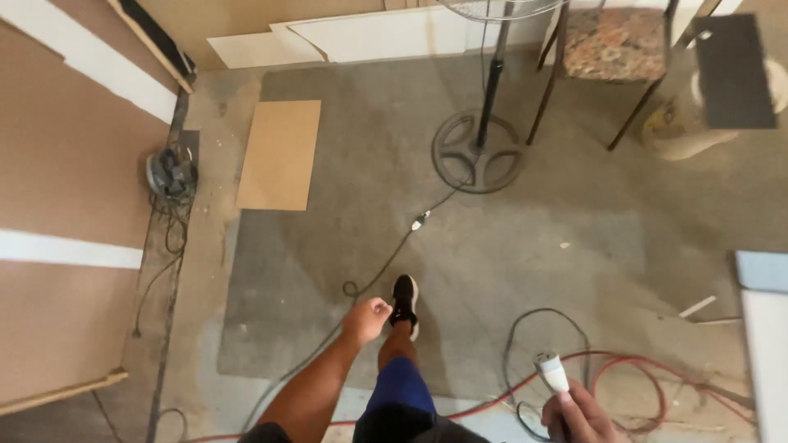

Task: Assembling a white cabinet by drilling holes and driving screws into melamine panels.

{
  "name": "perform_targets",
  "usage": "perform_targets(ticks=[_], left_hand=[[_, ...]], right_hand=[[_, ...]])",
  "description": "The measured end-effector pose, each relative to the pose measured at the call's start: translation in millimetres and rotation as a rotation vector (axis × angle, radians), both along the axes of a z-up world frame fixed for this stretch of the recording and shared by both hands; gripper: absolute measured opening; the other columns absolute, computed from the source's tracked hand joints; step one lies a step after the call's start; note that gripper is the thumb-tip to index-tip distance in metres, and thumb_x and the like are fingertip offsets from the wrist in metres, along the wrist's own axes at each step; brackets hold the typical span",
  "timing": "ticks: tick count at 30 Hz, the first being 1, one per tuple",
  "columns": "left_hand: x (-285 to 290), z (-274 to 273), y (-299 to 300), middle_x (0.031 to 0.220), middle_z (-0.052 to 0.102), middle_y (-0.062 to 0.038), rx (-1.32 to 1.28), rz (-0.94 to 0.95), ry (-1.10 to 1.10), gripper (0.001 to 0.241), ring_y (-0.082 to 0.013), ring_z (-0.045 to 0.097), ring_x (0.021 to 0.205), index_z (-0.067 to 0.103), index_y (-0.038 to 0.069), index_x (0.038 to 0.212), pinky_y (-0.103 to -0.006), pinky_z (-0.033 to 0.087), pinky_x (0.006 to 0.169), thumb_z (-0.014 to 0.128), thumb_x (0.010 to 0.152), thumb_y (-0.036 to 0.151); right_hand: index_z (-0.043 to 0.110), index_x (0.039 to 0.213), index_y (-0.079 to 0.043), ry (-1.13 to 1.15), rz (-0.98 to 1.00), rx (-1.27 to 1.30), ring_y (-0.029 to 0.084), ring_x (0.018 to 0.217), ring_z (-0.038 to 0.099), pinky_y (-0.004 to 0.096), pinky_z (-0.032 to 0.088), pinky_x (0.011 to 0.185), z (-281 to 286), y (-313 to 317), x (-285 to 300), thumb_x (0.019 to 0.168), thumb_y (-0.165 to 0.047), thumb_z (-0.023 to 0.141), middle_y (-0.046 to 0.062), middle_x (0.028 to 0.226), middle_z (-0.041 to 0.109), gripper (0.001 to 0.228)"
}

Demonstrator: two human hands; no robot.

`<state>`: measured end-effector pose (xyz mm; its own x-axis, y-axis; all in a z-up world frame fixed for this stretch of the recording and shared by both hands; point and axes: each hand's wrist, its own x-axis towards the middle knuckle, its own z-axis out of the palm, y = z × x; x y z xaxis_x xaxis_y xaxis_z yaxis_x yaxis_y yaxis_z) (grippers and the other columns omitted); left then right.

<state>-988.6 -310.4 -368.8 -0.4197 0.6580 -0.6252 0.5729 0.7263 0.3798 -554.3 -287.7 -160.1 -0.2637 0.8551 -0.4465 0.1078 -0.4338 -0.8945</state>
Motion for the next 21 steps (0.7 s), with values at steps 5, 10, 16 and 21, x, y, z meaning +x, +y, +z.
perform_targets(ticks=[5, 10, 16, 21], left_hand=[[-85.2, -82.7, 95.2, 0.144, 0.058, -0.011, -0.647, -0.727, 0.118, 0.051, -0.0353, 0.056, 0.133, 0.060, 0.018, 0.139, -0.0489, 0.053, 0.102, 0.052, 0.102, 0.052], [-117.0, -206.8, 220.8, 0.140, 0.062, -0.013, -0.440, -0.527, 0.059, 0.055, -0.0342, 0.057, 0.131, 0.064, 0.009, 0.133, -0.0425, 0.046, 0.109, 0.052, 0.099, 0.050], [-112.3, -361.0, 354.7, 0.154, 0.049, -0.007, -0.258, -0.180, 0.120, 0.061, -0.0280, 0.047, 0.142, 0.056, 0.018, 0.143, -0.0417, 0.038, 0.117, 0.046, 0.096, 0.055], [-76.3, -454.0, 404.0, 0.117, 0.071, -0.010, -0.371, -0.103, 0.076, 0.047, -0.0316, 0.070, 0.102, 0.063, 0.013, 0.124, -0.0431, 0.053, 0.081, 0.060, 0.096, 0.050]], right_hand=[[0.065, 0.067, -0.003, -0.373, -0.039, -0.243, 0.022, 0.046, 0.051, 0.034, 0.040, 0.055, -77.7, 100.4, -116.0, 0.096, -0.029, 0.063, 0.013, 0.047, 0.055, 0.039], [0.075, 0.128, -0.010, -0.183, -0.139, -0.345, 0.020, 0.053, 0.052, 0.032, 0.040, 0.052, -164.5, 177.9, -171.2, 0.086, -0.029, 0.070, 0.013, 0.064, 0.067, 0.046], [0.079, 0.110, -0.014, -0.170, -0.017, -0.179, 0.015, 0.059, 0.055, 0.029, 0.044, 0.060, -331.0, 277.8, -207.0, 0.086, -0.033, 0.067, 0.005, 0.066, 0.069, 0.032], [0.074, 0.110, -0.009, -0.159, -0.137, -0.193, 0.017, 0.070, 0.059, 0.030, 0.047, 0.074, -454.5, 330.8, -214.9, 0.089, -0.023, 0.069, 0.007, 0.074, 0.068, 0.026]])
